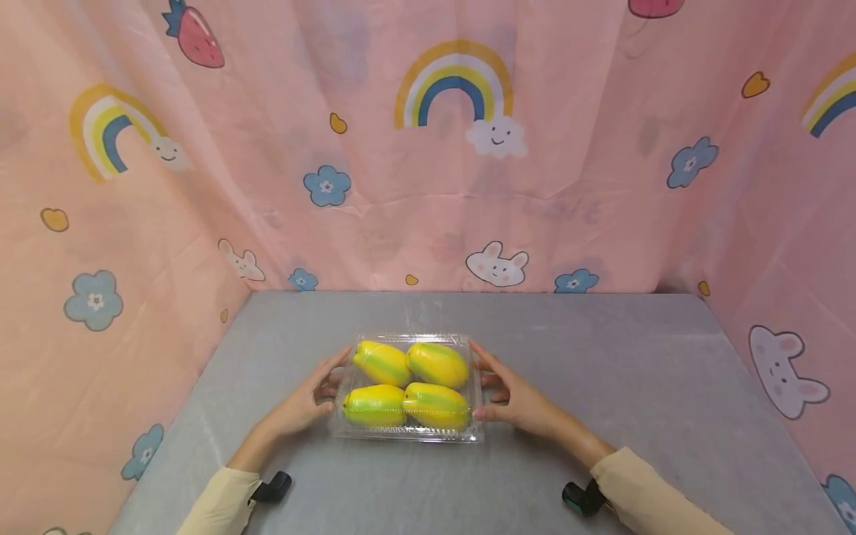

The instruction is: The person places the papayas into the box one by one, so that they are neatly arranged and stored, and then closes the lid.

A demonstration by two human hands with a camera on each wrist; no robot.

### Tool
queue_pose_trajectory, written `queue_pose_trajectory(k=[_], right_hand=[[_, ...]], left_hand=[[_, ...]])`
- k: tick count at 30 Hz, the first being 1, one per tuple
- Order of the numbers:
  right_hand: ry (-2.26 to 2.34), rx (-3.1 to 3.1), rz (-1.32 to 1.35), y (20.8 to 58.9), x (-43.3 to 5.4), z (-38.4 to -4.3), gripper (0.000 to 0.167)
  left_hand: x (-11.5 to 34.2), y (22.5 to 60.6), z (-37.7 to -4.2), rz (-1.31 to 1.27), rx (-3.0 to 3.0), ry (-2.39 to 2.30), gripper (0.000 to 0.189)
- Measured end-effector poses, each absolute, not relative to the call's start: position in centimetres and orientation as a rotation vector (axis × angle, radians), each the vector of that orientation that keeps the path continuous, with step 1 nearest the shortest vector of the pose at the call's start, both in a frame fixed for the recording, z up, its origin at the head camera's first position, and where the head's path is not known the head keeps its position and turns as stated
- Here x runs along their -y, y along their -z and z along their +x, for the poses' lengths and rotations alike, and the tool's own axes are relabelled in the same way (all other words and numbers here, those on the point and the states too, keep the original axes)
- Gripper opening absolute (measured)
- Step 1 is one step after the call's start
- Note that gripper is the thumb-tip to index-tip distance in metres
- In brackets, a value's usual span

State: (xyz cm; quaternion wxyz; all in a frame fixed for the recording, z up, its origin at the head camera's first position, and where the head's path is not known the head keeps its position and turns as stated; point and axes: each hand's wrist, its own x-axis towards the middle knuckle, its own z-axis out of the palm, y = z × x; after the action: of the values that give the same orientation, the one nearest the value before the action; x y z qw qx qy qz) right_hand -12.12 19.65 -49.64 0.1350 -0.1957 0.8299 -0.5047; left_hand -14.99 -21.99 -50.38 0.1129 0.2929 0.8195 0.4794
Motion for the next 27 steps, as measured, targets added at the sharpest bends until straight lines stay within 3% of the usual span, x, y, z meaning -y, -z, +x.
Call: queue_pose_trajectory(k=[13,27], right_hand=[[1.35,-2.326,-0.512,49.1,-19.8,-11.1,0.111],[1.579,-1.937,-0.635,49.0,-19.5,-10.8,0.109]], left_hand=[[22.1,48.9,-13.4,0.621,-2.27,-1.28,0.107],[21.7,48.5,-13.3,0.664,-1.956,-1.396,0.107]])
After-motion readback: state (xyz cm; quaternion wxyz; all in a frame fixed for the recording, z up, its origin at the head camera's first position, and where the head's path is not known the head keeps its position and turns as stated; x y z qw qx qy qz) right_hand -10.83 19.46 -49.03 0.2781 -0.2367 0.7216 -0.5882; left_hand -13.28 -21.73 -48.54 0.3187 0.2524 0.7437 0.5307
